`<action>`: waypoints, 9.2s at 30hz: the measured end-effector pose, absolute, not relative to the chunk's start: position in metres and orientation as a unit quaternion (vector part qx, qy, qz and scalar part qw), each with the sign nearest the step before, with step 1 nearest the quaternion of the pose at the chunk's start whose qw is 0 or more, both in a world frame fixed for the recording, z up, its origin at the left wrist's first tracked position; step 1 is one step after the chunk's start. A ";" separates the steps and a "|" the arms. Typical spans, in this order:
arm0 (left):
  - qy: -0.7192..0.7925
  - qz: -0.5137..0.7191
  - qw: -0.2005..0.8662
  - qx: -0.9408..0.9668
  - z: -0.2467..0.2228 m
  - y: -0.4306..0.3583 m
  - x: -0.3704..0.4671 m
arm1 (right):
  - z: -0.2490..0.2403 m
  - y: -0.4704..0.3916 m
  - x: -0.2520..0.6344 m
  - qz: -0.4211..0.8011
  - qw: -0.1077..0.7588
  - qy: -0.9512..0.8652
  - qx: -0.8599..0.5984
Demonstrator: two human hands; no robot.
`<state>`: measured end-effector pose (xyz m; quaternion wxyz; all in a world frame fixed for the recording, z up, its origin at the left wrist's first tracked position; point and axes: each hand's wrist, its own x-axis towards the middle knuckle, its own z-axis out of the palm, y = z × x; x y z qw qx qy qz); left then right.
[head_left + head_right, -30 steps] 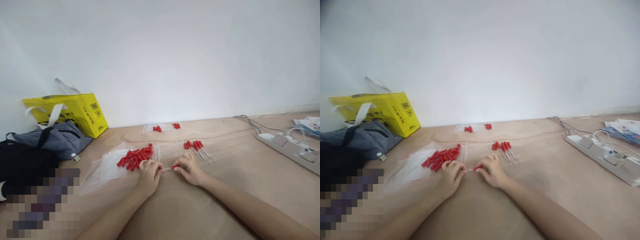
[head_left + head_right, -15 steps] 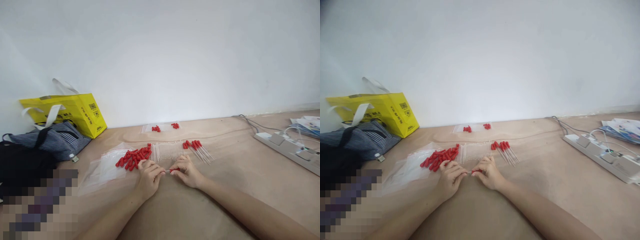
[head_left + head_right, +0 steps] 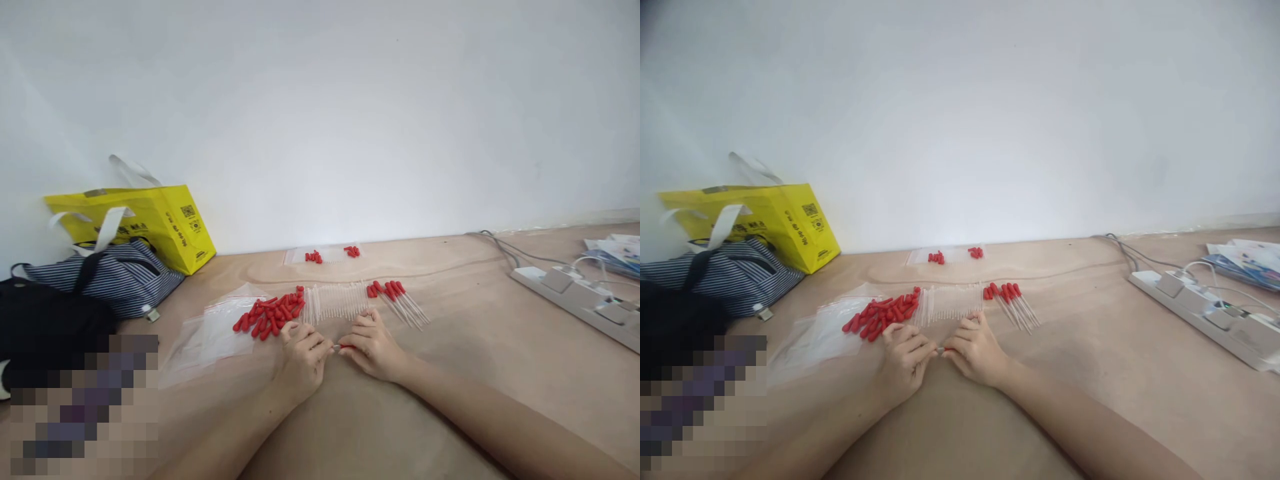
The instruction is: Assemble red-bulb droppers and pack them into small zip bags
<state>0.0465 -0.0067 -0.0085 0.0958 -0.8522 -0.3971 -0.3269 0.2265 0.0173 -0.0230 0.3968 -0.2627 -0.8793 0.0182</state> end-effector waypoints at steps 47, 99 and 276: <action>-0.445 -0.352 0.075 -0.820 -0.003 -0.002 0.047 | -0.023 0.030 0.238 0.192 0.376 -0.812 -0.404; -0.579 -0.311 0.152 -0.739 -0.005 0.017 0.044 | -0.022 0.077 0.277 -0.169 0.285 -0.785 -0.524; -0.666 -0.133 0.125 -0.724 0.013 0.088 0.088 | -0.011 0.100 0.275 -0.128 0.133 -0.792 -0.582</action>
